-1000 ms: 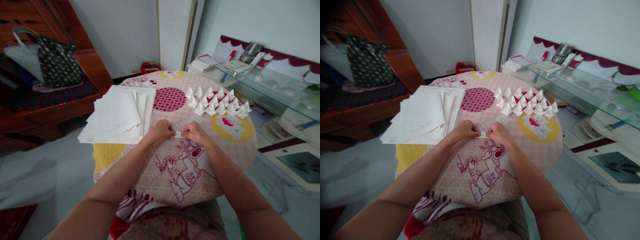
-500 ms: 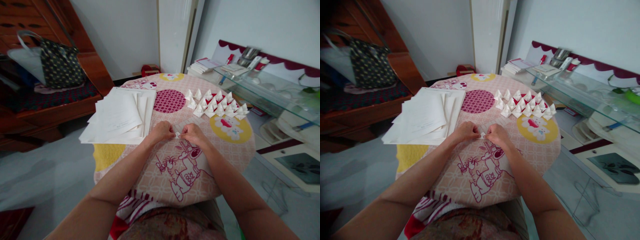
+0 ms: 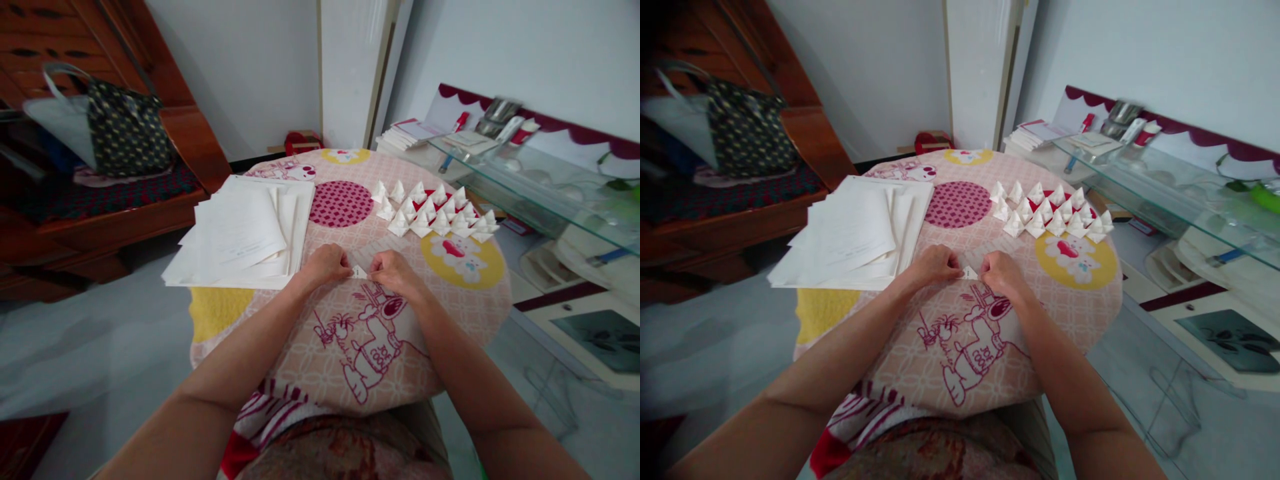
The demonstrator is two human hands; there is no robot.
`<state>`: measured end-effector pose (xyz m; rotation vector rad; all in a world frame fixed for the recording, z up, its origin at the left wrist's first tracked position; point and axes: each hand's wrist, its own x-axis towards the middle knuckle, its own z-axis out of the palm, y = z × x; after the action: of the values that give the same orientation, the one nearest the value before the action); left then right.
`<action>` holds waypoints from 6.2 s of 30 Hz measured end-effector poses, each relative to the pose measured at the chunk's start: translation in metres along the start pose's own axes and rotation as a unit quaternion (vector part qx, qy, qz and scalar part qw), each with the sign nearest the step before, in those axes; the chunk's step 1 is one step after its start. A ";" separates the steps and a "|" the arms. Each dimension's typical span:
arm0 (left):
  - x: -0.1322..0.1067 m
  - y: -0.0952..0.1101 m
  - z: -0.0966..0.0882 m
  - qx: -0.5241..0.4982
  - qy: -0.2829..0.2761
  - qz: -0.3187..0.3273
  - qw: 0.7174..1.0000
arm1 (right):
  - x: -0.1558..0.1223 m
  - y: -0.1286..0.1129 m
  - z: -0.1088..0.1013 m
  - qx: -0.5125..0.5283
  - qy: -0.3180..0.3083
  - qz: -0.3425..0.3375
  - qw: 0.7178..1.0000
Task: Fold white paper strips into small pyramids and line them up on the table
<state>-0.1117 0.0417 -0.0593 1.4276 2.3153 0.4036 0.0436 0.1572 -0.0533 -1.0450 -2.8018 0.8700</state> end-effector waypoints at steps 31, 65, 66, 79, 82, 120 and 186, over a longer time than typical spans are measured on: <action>-0.006 -0.012 -0.007 -0.401 -0.112 0.052 0.908 | 0.000 0.009 0.007 0.372 -0.097 -0.027 0.923; 0.004 -0.030 -0.008 -0.519 0.012 0.037 0.854 | 0.008 0.021 0.013 0.413 0.020 -0.063 0.909; 0.003 -0.028 -0.008 -0.529 0.010 0.053 0.847 | 0.008 0.020 0.013 0.398 0.034 -0.072 0.914; 0.001 -0.011 0.006 -0.475 0.054 0.166 0.862 | 0.000 0.000 0.020 0.367 0.097 -0.122 0.917; -0.003 -0.008 0.005 -0.441 0.083 0.195 0.872 | -0.002 0.000 0.019 0.374 0.100 -0.125 0.913; -0.005 -0.005 0.001 -0.637 0.014 0.101 0.764 | -0.005 0.002 0.023 0.328 0.221 -0.185 0.900; -0.003 -0.018 0.004 -0.264 0.161 0.171 0.935 | 0.000 0.004 0.025 -0.014 0.254 -0.290 0.923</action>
<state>-0.1228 0.0314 -0.0707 1.5536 1.9400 1.3382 0.0404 0.1476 -0.0766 -0.3167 -2.4411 0.4104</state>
